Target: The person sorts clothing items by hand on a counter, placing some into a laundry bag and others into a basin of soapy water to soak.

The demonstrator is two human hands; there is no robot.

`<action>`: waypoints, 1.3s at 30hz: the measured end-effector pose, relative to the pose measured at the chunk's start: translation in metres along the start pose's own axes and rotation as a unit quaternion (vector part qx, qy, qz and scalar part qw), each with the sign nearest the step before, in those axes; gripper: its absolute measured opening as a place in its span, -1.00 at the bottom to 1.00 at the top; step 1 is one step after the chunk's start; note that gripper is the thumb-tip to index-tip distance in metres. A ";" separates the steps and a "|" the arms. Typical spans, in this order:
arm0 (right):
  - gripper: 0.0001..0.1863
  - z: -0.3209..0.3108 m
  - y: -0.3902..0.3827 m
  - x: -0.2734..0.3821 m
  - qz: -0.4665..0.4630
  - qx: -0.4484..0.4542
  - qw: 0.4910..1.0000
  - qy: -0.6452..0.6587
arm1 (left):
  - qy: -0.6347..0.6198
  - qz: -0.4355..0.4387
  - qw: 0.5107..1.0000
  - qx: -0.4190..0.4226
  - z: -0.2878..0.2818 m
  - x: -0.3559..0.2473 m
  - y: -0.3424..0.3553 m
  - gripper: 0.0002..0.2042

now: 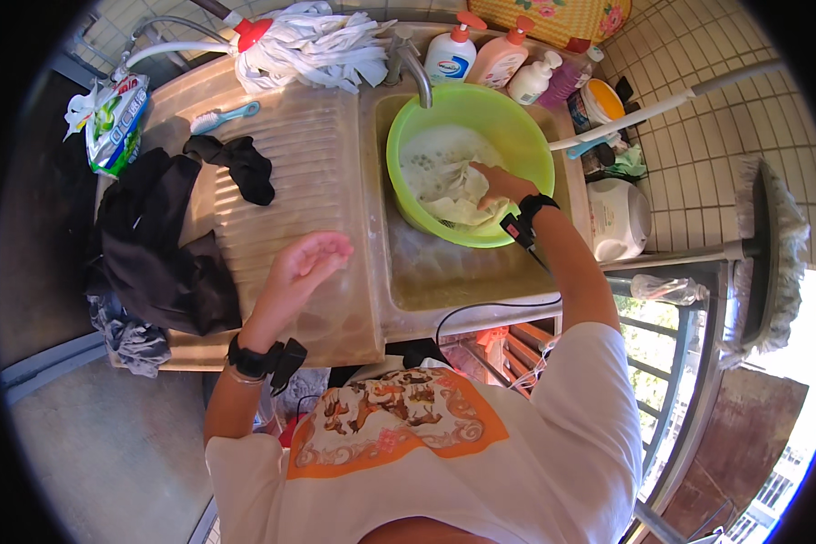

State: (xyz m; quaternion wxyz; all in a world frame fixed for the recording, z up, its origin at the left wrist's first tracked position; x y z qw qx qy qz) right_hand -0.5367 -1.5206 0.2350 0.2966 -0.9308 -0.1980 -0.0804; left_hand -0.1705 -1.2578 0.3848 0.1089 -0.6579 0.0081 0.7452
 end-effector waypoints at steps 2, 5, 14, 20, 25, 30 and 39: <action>0.28 0.012 0.007 -0.016 0.069 0.084 0.994 0.024 | 0.004 -0.028 0.999 -0.018 -0.001 -0.001 0.006 -0.74; 0.22 0.019 0.020 -0.024 0.136 0.146 0.980 0.016 | 0.019 -0.025 0.999 -0.028 0.004 -0.007 0.021 -0.74; -0.28 -0.016 0.054 0.031 -0.104 -0.038 0.993 0.042 | 0.032 0.021 0.999 0.005 0.018 -0.014 0.060 -0.74; -0.08 0.030 0.063 0.054 -0.168 0.109 0.979 -0.047 | 0.008 0.023 1.000 0.009 0.014 -0.012 0.063 -0.76; 0.01 0.048 0.093 0.045 -0.122 0.206 0.955 -0.173 | 0.023 0.013 0.999 -0.026 0.004 -0.009 0.059 -0.76; -0.29 0.027 0.081 0.052 0.016 0.259 0.961 -0.096 | 0.060 0.023 0.997 -0.049 0.001 0.008 0.049 -0.75; -0.61 -0.037 0.008 0.023 -0.030 -0.009 0.962 0.271 | 0.312 0.153 0.935 0.072 0.081 -0.001 0.106 -0.56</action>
Point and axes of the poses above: each hand's wrist, its own y-axis towards the middle knuckle, its own z-axis out of the palm, x = y × z, the point moved 2 cm from there along y, towards the middle knuckle, and after that the axes turned 5 degrees about z, right-handed, at the moved point
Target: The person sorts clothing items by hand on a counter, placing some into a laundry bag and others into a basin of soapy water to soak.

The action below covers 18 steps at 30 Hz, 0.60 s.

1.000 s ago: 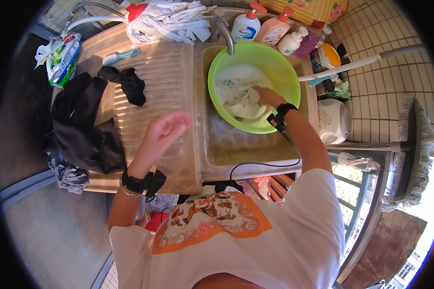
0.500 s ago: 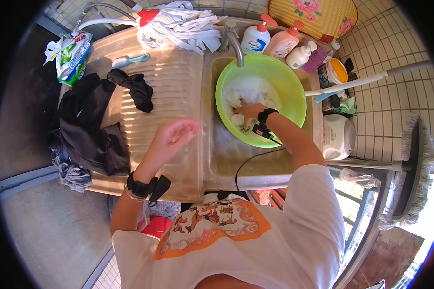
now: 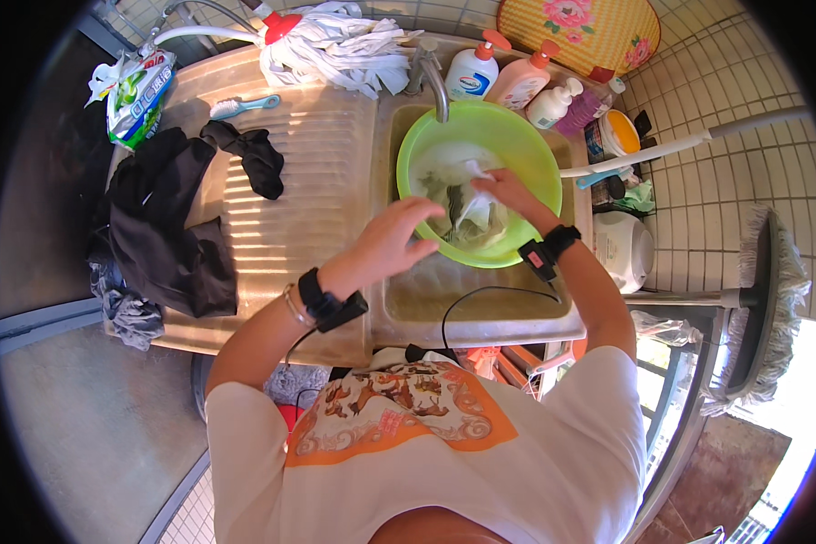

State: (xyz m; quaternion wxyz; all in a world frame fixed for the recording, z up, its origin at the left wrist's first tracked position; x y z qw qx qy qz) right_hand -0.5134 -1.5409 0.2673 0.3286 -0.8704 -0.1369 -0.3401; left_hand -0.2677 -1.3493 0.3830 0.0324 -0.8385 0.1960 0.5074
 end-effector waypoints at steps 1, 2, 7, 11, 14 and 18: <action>-0.63 -0.013 -0.011 0.002 0.008 -0.026 0.996 0.089 | 0.024 0.008 0.999 -0.020 0.003 0.007 0.006 -0.45; -0.65 -0.024 -0.021 0.004 0.015 -0.052 0.983 0.176 | 0.048 0.016 0.998 -0.040 0.005 0.013 0.012 -0.33; -0.75 -0.069 -0.097 0.084 -0.078 -0.093 0.894 0.432 | 0.044 0.057 0.994 -0.076 0.015 0.015 0.052 0.13; -0.60 -0.113 -0.140 0.114 -0.279 -0.260 0.912 0.152 | 0.076 0.058 0.989 -0.116 0.041 0.014 0.089 0.37; -0.40 -0.145 -0.148 0.124 -0.359 -0.379 0.846 -0.111 | 0.051 0.067 0.987 -0.136 0.055 0.023 0.116 0.41; -0.40 -0.167 -0.161 0.166 -0.381 -0.390 0.837 -0.046 | -0.011 0.031 0.991 -0.130 0.070 0.019 0.134 0.50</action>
Point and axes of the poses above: each hand's wrist, its own y-axis towards the middle knuckle, its own z-axis out of the palm, x = y × z, the point moved 2 cm from there along y, towards the middle knuckle, and after that the axes turned 5 degrees about z, right-handed, at the moved point
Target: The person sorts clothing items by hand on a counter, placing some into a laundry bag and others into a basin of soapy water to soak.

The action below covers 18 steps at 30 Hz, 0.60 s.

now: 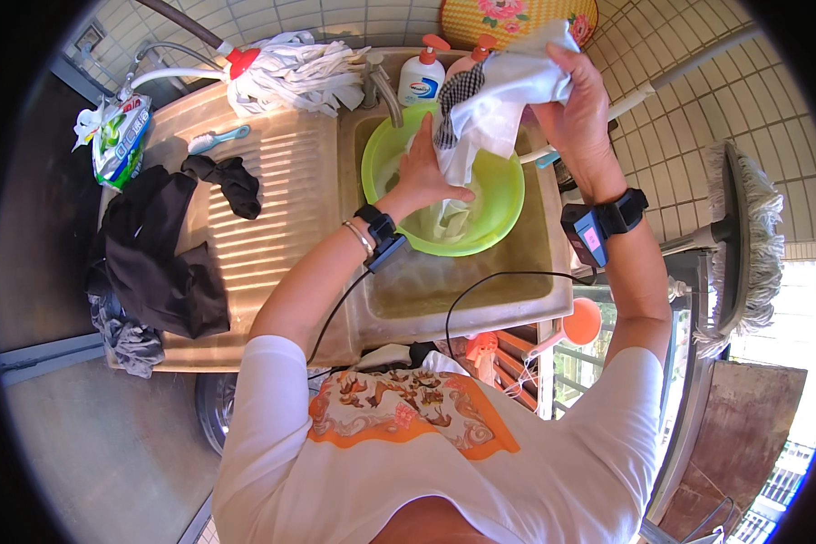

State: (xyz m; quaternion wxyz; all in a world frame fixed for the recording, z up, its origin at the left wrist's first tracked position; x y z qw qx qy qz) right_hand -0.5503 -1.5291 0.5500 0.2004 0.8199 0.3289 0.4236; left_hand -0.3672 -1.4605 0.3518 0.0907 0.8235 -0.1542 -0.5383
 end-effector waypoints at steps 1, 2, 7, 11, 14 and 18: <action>-0.41 -0.001 0.008 0.016 -0.006 -0.008 1.000 0.015 | -0.007 -0.026 1.000 0.004 0.003 0.000 0.002 0.51; -0.42 -0.003 0.016 0.032 -0.012 -0.015 0.999 0.029 | -0.015 -0.052 0.999 0.007 0.006 -0.001 0.004 0.52; -0.59 -0.021 0.028 0.055 0.233 -0.078 0.778 0.578 | -0.080 -0.065 0.995 0.016 0.011 0.002 0.009 0.01; -0.59 -0.039 0.019 0.018 0.183 -0.119 0.827 0.517 | -0.303 -0.165 0.938 -0.034 0.026 0.054 0.002 -0.43; -0.64 -0.055 -0.008 -0.036 0.214 -0.126 0.847 0.471 | -0.367 -0.195 0.898 -0.142 0.018 0.074 0.006 -0.67; -0.67 -0.038 -0.079 -0.119 0.455 -0.073 0.814 0.352 | -0.577 -0.154 0.770 -0.223 -0.020 0.065 0.010 -0.75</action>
Point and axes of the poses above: each hand's wrist, its own y-axis towards the middle knuckle, its own z-axis out of the palm, x = y × z, the point moved 2 cm from there along y, towards the middle knuckle, and after that the axes turned 5 degrees about z, right-handed, at the moved point
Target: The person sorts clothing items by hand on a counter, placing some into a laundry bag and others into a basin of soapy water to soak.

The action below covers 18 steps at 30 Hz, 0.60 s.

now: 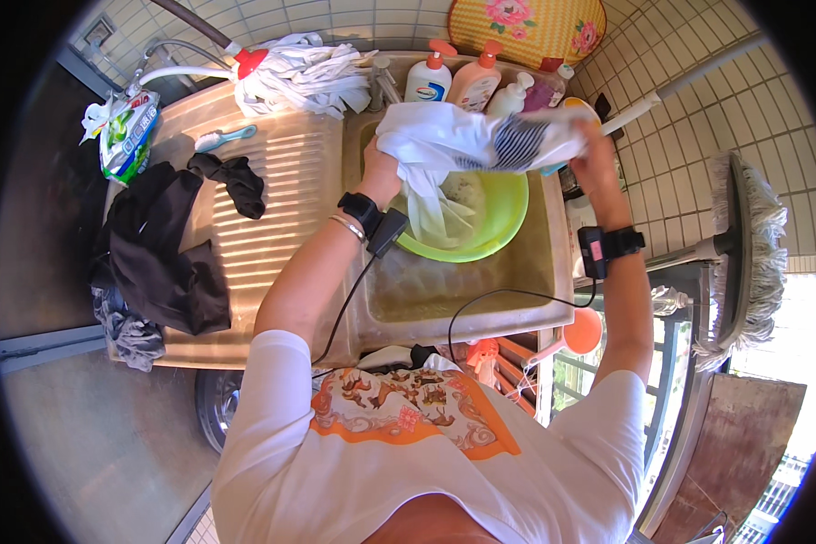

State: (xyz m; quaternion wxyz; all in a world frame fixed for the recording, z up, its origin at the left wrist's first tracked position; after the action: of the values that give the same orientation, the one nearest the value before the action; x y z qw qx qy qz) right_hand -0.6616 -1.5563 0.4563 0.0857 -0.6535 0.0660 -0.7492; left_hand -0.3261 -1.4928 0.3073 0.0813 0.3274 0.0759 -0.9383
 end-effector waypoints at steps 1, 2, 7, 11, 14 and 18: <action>-0.64 -0.023 0.005 -0.027 0.058 0.024 0.986 -0.153 | 0.026 -0.002 1.000 -0.006 0.014 -0.011 -0.005 -0.74; -0.59 -0.013 0.001 -0.055 0.059 0.025 0.982 -0.179 | 0.055 0.004 0.998 -0.022 0.019 -0.026 -0.012 -0.72; 0.21 0.015 0.016 -0.177 -0.157 0.120 0.869 -0.454 | 0.044 -0.020 0.997 -0.054 0.059 -0.029 -0.022 -0.75; 0.32 0.120 -0.028 -0.189 -0.182 0.240 0.900 -0.314 | -0.007 -0.021 1.000 -0.013 0.071 -0.039 -0.035 -0.80; 0.20 0.135 -0.026 -0.204 -0.147 0.239 0.932 -0.230 | -0.037 -0.038 0.999 0.012 0.080 -0.049 -0.043 -0.79; -0.21 0.122 -0.005 -0.228 -0.205 0.064 0.946 -0.242 | -0.051 -0.068 0.994 0.068 0.081 -0.050 -0.048 -0.70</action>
State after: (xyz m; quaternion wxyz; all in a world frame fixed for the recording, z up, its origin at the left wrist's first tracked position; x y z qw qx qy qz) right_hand -0.5112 -1.5005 0.2531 -0.0142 -0.8074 -0.1402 -0.5729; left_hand -0.3457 -1.4571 0.4059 -0.0018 0.2781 0.0298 -0.9601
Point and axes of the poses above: each hand's wrist, its own y-axis towards the middle knuckle, its own z-axis out of the palm, x = y × z, the point moved 2 cm from there along y, towards the middle knuckle, and after that the axes turned 5 degrees about z, right-handed, at the moved point
